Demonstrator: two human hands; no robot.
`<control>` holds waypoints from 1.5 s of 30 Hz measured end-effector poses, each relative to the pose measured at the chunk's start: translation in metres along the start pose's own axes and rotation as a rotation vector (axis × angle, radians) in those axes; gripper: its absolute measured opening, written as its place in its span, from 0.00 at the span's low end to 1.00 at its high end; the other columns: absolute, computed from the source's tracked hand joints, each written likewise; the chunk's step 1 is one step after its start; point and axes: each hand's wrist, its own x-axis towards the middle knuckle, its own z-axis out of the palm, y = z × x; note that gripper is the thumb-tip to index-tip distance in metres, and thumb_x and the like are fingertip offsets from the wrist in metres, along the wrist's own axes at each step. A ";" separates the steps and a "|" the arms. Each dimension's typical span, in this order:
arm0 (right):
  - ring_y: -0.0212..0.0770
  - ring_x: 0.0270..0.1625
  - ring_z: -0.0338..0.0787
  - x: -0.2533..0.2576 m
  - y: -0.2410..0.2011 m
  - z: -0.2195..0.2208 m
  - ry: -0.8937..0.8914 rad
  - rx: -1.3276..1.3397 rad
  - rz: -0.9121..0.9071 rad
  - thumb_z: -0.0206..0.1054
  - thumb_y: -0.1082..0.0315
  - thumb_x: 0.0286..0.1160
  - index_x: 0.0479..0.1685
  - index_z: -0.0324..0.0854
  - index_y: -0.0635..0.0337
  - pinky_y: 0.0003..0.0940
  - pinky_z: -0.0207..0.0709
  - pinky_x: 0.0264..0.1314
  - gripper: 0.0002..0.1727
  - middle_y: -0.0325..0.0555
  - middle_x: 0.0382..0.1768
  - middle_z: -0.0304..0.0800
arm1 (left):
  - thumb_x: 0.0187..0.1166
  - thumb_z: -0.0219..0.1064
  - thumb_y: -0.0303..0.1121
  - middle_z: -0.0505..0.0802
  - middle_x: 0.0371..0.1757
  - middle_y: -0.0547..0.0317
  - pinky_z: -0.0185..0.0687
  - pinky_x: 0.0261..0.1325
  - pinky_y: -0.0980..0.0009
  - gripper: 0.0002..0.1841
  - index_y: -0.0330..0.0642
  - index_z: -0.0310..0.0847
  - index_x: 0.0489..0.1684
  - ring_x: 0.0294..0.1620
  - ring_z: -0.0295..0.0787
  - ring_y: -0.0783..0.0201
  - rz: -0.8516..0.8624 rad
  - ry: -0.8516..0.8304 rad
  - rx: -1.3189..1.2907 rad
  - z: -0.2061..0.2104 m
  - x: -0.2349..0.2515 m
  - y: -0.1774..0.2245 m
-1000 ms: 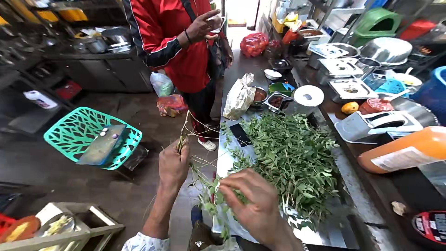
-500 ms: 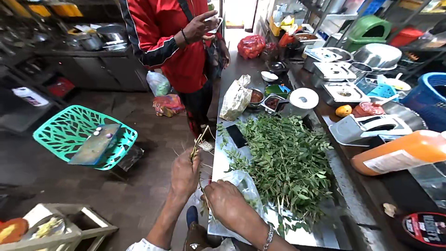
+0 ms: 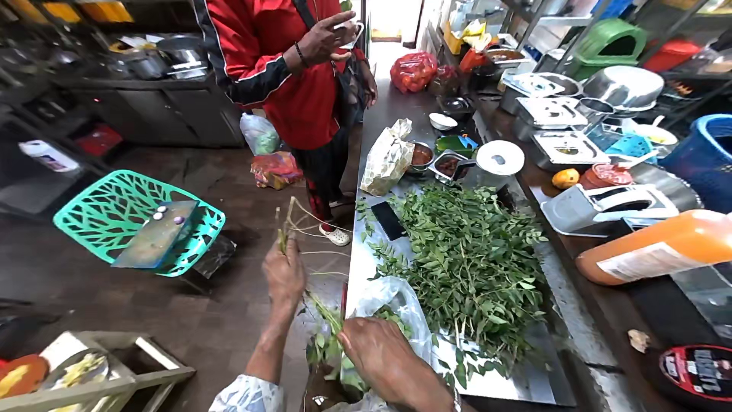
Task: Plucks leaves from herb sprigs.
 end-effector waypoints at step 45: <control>0.50 0.41 0.88 0.016 0.010 -0.009 0.036 0.380 -0.189 0.46 0.54 0.94 0.46 0.80 0.61 0.49 0.82 0.49 0.23 0.53 0.36 0.84 | 0.91 0.48 0.58 0.76 0.15 0.59 0.66 0.14 0.66 0.27 0.47 0.78 0.31 0.10 0.67 0.63 0.014 -0.290 -0.431 -0.008 0.003 0.013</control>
